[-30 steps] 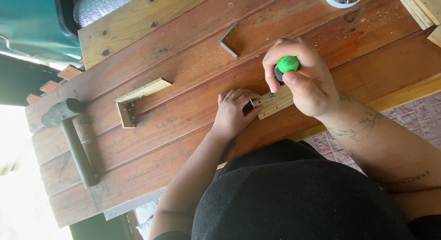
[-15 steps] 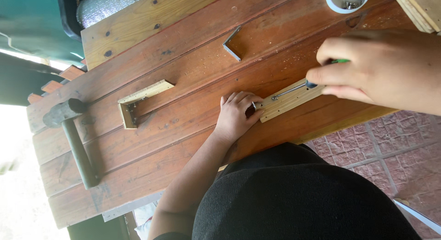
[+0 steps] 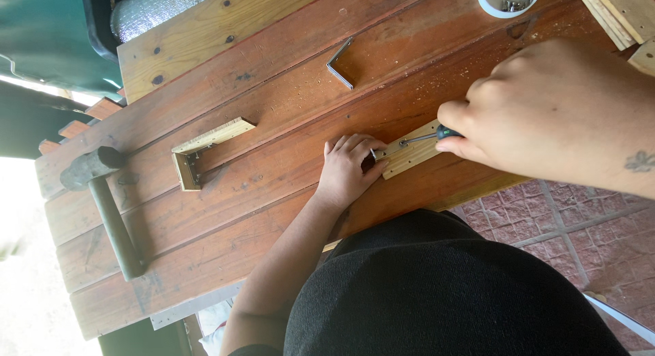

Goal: The person uses a screwdriver to attach metal L-brackets to small wooden boards. They position the brackets, insert screws, and tighten them to secure the hardware to the wood pieces on a workbench.

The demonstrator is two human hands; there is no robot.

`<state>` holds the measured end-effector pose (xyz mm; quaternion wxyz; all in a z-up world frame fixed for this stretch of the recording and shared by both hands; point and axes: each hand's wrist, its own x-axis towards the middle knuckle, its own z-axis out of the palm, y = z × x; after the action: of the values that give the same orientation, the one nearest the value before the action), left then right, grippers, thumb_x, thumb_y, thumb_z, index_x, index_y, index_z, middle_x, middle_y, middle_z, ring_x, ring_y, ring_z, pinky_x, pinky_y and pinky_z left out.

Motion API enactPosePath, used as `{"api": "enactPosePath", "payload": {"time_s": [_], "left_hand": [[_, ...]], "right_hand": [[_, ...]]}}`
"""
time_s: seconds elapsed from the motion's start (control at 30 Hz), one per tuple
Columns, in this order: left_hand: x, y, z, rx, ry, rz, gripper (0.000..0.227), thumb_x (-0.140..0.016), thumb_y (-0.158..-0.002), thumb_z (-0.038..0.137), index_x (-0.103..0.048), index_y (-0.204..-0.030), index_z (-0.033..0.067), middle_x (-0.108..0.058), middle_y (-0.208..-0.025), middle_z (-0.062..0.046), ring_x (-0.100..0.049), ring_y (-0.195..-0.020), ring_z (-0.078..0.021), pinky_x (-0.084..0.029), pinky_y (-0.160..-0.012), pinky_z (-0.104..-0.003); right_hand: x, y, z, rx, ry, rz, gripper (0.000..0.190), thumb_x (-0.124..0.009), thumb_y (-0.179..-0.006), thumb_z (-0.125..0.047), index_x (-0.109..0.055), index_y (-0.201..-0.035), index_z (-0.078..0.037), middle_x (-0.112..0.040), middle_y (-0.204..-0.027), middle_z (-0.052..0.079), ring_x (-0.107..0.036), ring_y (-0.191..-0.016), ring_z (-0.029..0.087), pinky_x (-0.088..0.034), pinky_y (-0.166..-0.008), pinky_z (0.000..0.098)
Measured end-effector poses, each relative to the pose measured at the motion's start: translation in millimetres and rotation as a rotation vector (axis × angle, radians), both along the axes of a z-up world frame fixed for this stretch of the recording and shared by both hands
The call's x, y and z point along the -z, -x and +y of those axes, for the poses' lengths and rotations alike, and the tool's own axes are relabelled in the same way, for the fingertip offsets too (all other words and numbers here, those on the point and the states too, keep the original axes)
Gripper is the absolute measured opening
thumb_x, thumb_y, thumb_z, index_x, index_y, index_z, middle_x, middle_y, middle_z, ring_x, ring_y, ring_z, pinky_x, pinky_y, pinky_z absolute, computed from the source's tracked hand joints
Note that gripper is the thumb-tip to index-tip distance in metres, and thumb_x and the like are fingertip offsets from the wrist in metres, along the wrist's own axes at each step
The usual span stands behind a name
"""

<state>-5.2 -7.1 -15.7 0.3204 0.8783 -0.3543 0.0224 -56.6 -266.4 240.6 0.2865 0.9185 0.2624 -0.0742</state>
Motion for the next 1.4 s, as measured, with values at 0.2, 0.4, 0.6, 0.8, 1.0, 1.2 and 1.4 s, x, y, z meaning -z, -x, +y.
{"api": "enactPosePath", "payload": {"time_s": [0.2, 0.4, 0.6, 0.8, 1.0, 1.2, 1.4], "left_hand": [[-2, 1, 0, -0.006, 0.004, 0.012, 0.020, -0.076, -0.098, 0.039, -0.076, -0.115, 0.0283, -0.076, -0.119, 0.008, -0.068, -0.107, -0.0225, -0.040, -0.096, -0.044], [1, 0, -1, -0.012, 0.010, -0.002, 0.020, -0.077, -0.096, 0.039, -0.076, -0.114, 0.0296, -0.077, -0.119, 0.008, -0.068, -0.107, -0.0220, -0.039, -0.094, -0.044], [4, 0, -1, -0.014, 0.007, -0.004, 0.020, -0.077, -0.097, 0.039, -0.076, -0.114, 0.0294, -0.077, -0.119, 0.007, -0.067, -0.106, -0.0215, -0.039, -0.096, -0.043], [5, -1, 1, -0.006, -0.015, -0.011, 0.022, -0.075, -0.098, 0.041, -0.076, -0.117, 0.0301, -0.076, -0.120, 0.007, -0.066, -0.106, -0.0231, -0.039, -0.093, -0.044], [3, 0, 1, -0.009, 0.007, -0.019, 0.020, -0.076, -0.098, 0.040, -0.076, -0.115, 0.0290, -0.076, -0.120, 0.006, -0.067, -0.106, -0.0226, -0.040, -0.093, -0.044], [-1, 3, 3, 0.010, -0.043, -0.025, 0.078, -0.086, -0.074, 0.072, -0.070, -0.134, 0.0247, -0.075, -0.132, -0.001, -0.068, -0.122, -0.0243, -0.039, -0.106, -0.044], [6, 0, 6, 0.008, -0.012, 0.009, 0.051, -0.082, -0.090, 0.051, -0.067, -0.131, 0.0246, -0.075, -0.117, 0.004, -0.068, -0.113, -0.0233, -0.040, -0.100, -0.042]], "right_hand": [[-24, -12, 11, -0.051, -0.008, 0.151, 0.027, -0.060, -0.093, -0.023, -0.051, -0.116, -0.033, -0.053, -0.097, -0.001, -0.076, -0.076, 0.026, -0.066, -0.058, 0.0482], [12, -39, -9, -0.206, -0.066, 0.272, 0.011, -0.060, -0.101, -0.043, -0.062, -0.098, -0.033, -0.068, -0.086, -0.008, -0.071, -0.089, 0.020, -0.059, -0.082, 0.0450], [-1, -29, 11, -0.087, 0.012, 0.312, 0.024, -0.055, -0.105, -0.053, -0.063, -0.102, -0.031, -0.072, -0.087, -0.007, -0.075, -0.086, 0.024, -0.061, -0.069, 0.0469], [-21, -26, 41, 0.153, -0.027, 0.250, 0.038, -0.052, -0.104, -0.062, -0.070, -0.104, -0.029, -0.080, -0.078, -0.002, -0.080, -0.078, 0.029, -0.059, -0.064, 0.0473], [-38, -34, 48, 0.356, 0.015, 0.295, 0.052, -0.045, -0.104, -0.070, -0.074, -0.103, -0.027, -0.083, -0.093, 0.004, -0.081, -0.092, 0.034, -0.060, -0.074, 0.0487], [7, -37, -5, -0.021, -0.136, 0.185, 0.020, -0.065, -0.097, -0.050, -0.057, -0.096, -0.032, -0.059, -0.083, -0.006, -0.068, -0.063, 0.025, -0.048, -0.053, 0.0457], [7, -37, -64, 0.147, -0.514, 0.143, 0.017, -0.071, -0.091, -0.048, -0.071, -0.107, -0.043, -0.076, -0.096, -0.018, -0.076, -0.087, 0.017, -0.056, -0.079, 0.0389]]}}
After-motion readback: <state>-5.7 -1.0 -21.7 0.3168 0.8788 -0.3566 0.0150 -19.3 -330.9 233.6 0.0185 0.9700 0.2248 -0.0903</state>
